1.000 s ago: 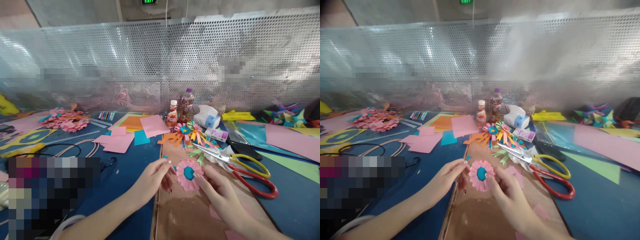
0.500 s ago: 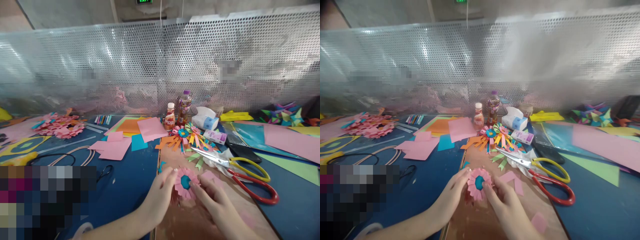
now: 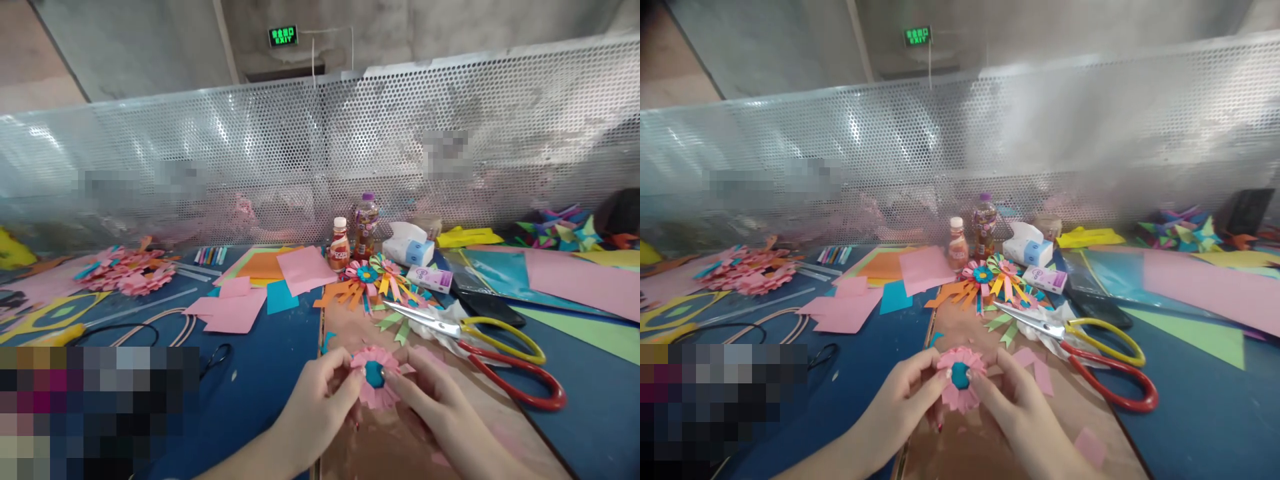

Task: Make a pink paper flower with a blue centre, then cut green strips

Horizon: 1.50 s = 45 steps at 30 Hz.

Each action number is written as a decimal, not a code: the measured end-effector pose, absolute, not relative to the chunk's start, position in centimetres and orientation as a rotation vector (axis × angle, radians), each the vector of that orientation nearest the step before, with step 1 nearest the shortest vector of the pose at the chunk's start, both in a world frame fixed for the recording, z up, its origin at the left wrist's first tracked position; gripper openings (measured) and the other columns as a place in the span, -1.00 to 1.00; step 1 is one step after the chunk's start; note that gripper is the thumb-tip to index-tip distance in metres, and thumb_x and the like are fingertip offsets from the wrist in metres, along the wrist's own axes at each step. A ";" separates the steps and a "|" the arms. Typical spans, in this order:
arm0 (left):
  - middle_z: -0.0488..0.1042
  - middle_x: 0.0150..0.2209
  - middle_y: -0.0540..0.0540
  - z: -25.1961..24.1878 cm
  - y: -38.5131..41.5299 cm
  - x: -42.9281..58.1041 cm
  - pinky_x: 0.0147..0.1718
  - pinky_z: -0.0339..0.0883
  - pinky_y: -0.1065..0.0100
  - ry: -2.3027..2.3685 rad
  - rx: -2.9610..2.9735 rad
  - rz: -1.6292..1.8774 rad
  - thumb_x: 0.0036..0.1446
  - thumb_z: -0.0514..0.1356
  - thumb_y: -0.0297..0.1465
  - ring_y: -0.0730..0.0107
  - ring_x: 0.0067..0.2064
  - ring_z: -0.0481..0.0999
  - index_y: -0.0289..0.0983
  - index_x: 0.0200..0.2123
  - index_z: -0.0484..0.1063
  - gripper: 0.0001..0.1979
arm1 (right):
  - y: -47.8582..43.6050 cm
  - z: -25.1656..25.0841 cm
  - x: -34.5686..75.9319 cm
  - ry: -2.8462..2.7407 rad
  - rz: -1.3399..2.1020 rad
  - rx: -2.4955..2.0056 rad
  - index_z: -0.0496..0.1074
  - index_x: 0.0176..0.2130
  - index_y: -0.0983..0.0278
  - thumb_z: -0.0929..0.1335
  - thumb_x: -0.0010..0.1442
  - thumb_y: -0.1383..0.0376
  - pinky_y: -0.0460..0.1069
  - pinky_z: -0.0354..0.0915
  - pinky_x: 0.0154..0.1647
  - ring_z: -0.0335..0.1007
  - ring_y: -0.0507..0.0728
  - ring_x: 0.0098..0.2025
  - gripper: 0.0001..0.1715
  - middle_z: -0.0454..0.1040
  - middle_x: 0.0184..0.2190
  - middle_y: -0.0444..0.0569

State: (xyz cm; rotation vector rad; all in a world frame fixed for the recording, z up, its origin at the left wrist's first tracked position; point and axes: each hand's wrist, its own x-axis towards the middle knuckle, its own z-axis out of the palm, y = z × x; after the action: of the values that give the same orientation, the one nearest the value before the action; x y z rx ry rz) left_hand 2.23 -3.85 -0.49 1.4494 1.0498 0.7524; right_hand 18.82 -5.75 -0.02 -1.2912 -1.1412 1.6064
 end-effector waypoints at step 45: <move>0.19 -0.55 0.07 -0.1 -3.5 1.1 -0.51 0.06 0.47 1.154 1.670 0.833 0.14 0.04 -0.20 0.52 -0.49 0.19 -0.28 -0.50 0.25 -0.71 | -5.2 -1.1 18.3 -1.286 1.536 -1.219 0.23 -0.44 0.26 0.29 0.10 -0.05 -0.17 -0.20 -0.71 -0.15 -0.12 -0.71 -0.57 0.04 -0.75 -0.33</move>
State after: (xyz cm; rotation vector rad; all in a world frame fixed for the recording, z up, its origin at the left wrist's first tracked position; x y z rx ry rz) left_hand 1.09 -3.53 -0.13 1.6697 1.1542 0.8329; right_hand 18.30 -5.21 -1.07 -1.2186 -1.2857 1.5364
